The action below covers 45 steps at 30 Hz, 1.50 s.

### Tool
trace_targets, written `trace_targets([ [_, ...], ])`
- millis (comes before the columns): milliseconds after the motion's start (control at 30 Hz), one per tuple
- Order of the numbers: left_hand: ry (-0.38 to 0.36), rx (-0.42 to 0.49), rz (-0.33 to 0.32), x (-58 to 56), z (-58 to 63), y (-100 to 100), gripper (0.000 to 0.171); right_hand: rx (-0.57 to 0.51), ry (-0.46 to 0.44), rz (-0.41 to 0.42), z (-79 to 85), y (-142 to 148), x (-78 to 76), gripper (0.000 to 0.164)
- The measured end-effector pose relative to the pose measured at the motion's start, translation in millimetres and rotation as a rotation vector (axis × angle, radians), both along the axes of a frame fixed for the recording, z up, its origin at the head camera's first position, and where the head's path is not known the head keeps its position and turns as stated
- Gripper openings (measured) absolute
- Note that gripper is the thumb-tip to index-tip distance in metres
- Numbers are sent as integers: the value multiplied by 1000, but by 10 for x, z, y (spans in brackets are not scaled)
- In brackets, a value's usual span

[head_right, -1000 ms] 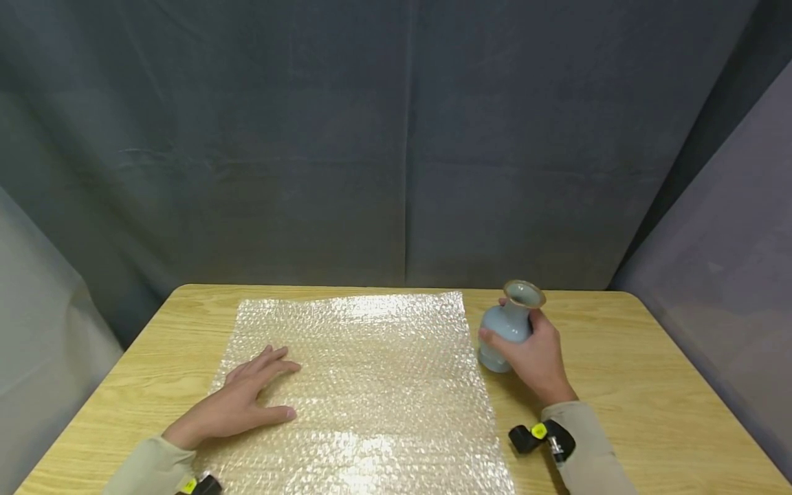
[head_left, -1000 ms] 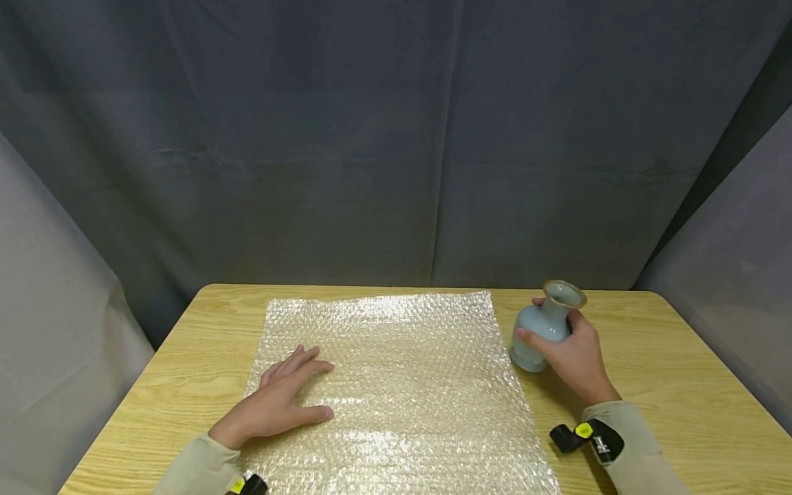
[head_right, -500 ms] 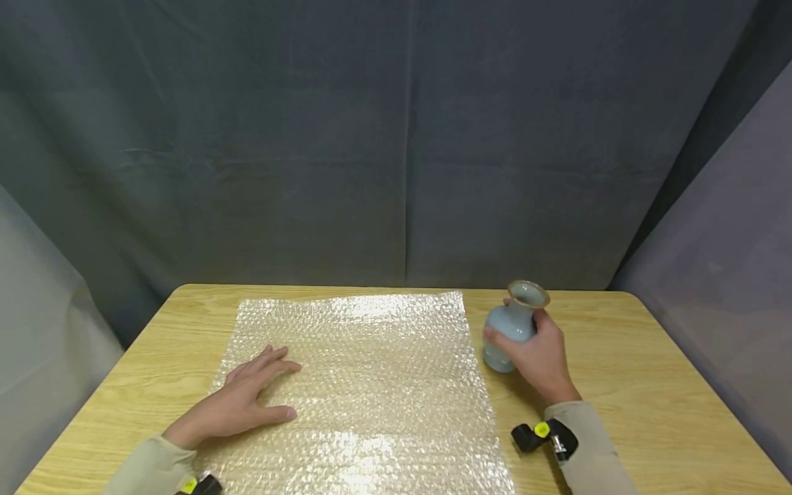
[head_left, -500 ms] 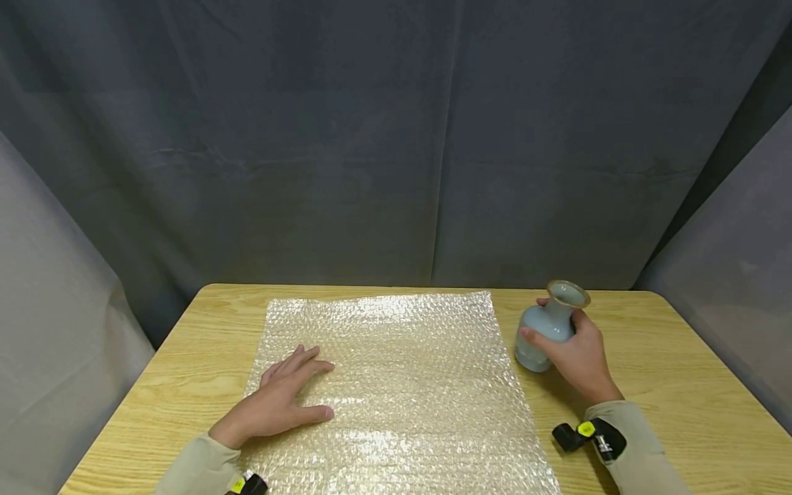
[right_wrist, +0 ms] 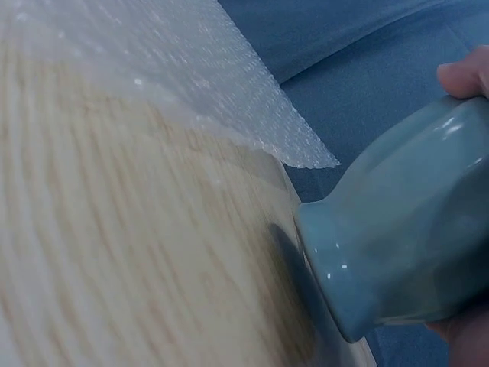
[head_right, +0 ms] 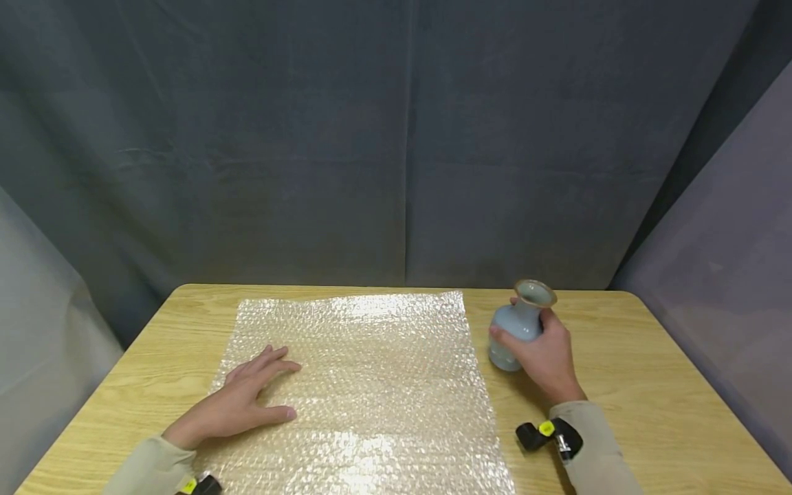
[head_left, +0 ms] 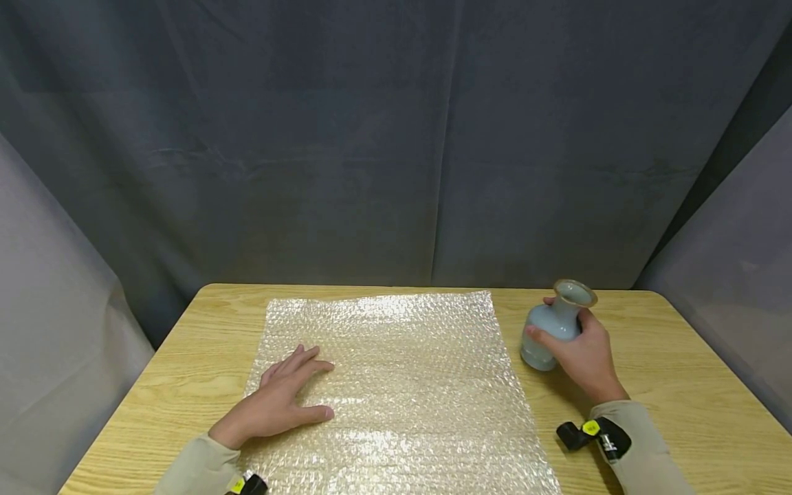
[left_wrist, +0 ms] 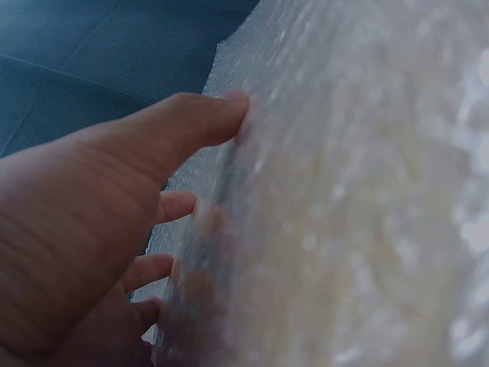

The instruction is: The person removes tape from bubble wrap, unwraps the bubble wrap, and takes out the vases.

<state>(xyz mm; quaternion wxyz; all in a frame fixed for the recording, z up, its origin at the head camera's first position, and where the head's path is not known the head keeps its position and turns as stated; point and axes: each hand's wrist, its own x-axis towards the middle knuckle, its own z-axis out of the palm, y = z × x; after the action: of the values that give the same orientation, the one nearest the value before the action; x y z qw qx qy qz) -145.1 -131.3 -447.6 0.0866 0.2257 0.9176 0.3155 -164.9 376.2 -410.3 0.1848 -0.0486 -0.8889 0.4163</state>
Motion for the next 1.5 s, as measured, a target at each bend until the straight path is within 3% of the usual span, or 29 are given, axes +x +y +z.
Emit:
trace_targets([
  [1500, -10, 18, 0, 10, 4, -2, 72, -5, 4, -77, -53, 274, 19, 70],
])
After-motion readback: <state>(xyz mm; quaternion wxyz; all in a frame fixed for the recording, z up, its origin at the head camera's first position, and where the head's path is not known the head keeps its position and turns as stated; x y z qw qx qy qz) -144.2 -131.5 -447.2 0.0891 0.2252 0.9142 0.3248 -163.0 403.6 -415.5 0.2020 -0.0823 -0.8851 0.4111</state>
